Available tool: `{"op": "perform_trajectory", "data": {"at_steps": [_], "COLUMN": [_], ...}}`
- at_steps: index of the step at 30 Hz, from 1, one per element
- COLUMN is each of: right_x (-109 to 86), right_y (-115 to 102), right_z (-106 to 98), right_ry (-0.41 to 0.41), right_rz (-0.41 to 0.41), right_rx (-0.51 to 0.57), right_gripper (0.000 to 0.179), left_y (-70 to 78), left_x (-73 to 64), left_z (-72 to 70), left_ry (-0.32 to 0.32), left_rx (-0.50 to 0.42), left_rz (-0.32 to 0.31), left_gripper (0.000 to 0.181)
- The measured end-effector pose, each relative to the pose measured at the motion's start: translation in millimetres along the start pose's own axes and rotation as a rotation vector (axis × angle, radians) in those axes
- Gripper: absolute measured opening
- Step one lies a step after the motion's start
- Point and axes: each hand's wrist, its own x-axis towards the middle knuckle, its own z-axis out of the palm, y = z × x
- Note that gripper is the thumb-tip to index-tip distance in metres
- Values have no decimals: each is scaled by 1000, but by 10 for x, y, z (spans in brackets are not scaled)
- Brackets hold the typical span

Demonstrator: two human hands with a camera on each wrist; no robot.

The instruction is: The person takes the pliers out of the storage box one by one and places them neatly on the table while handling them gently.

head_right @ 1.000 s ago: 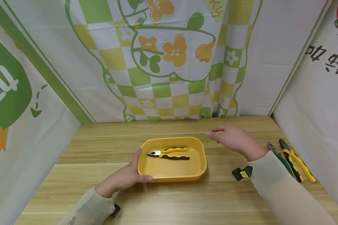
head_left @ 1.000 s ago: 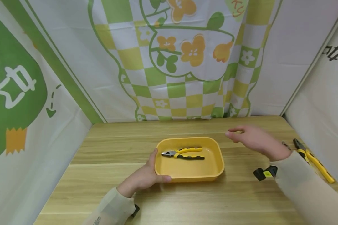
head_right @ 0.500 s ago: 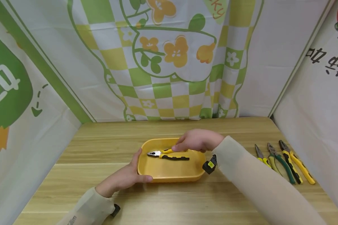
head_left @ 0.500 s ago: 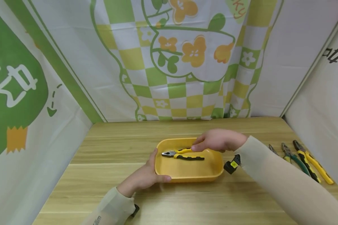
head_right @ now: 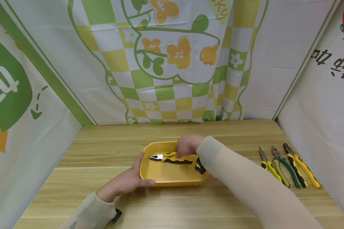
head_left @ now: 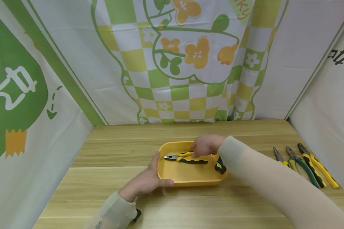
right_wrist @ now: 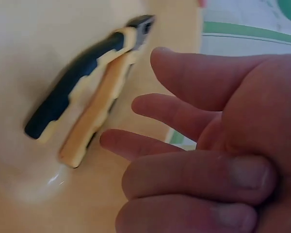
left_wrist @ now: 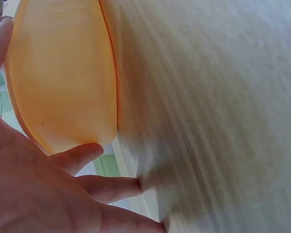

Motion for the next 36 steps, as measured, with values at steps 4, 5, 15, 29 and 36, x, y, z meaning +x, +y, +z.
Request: {"op": "perform_trajectory", "data": {"at_steps": [4,5,15,29,36], "right_x": [85,102,155,206,267], "right_y": [-39,-51,-108,-191,-240], "right_z": [47,51,129,246,320], "right_ry": [3,0,35,18,-2], "right_rz": [-13,-23,53,115,126], "right_rx": [-107,-130,-182,-290,-335], "right_gripper": [48,47,53,24,25], "left_y": [9,9,-1,2,-7], "left_x": [-5,-4,17,-1,10], "left_z": [0,-1,-5,13,-3], "left_ry": [1,2,-2,4,-1], "left_rx": [-5,-7,6,14,4], "left_rz": [2,3,7,22,16], "left_gripper": [133,133,133,131,132]}}
